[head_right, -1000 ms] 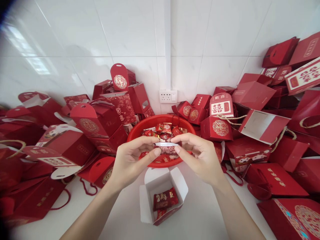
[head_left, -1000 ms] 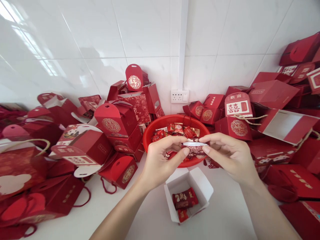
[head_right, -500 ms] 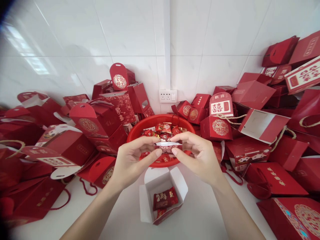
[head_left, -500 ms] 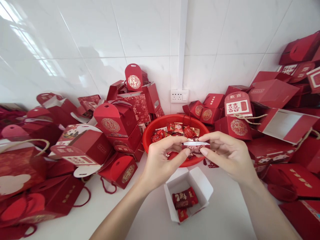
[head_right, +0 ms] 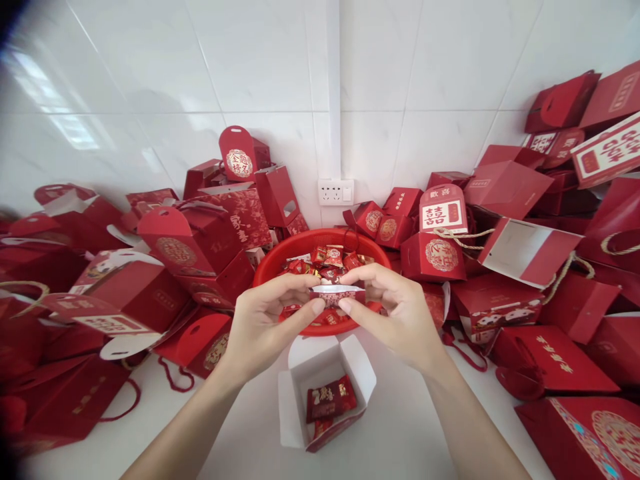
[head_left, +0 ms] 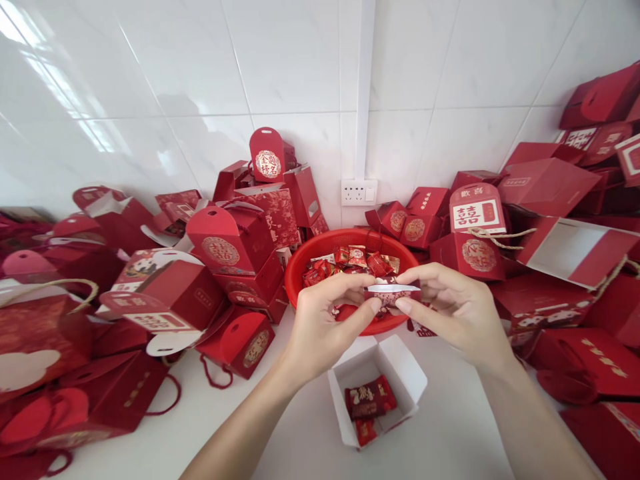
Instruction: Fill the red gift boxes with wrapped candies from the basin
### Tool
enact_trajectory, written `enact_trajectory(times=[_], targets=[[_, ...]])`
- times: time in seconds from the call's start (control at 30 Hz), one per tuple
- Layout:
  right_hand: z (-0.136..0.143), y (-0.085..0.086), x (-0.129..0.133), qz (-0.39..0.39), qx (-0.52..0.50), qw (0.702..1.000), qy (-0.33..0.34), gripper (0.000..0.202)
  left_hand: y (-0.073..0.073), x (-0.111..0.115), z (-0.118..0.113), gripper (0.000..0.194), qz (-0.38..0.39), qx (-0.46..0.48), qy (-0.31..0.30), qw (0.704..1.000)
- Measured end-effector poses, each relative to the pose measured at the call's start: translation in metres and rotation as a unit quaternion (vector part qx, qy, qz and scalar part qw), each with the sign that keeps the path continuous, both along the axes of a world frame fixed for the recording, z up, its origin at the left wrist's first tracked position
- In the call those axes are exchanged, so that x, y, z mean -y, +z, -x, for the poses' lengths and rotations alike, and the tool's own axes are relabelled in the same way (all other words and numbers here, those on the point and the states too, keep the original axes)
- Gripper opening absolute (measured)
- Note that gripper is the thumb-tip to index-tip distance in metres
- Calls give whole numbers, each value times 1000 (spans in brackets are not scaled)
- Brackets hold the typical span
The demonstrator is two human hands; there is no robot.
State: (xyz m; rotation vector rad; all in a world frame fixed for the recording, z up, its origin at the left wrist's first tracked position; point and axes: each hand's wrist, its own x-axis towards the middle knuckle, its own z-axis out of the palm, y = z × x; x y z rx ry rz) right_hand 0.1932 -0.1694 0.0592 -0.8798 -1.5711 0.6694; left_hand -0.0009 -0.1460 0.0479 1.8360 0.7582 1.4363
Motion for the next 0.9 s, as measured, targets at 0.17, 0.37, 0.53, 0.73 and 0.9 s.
enact_trajectory(times=[0.17,0.37,0.53,0.73,0.9], targets=[[1,2,1,5,13,1000,-9,13,1,-1,0,18,-5,5,-1,1000],[2,2,2,0,20,1000,-17,12,0,-1,1,17,-17,-1,0,1000],[3,1,2,-6,25,999,-22,12,-1,0,2,18,-14,-12,-1,1000],[2,0,2,-10,21,1000,-14,14,-1,0,1,19,-10,-13,-8,1000],[3,-1,1,-5,15,1000,-8,14,-3,0,1,19,-13,-12,-6,1000]])
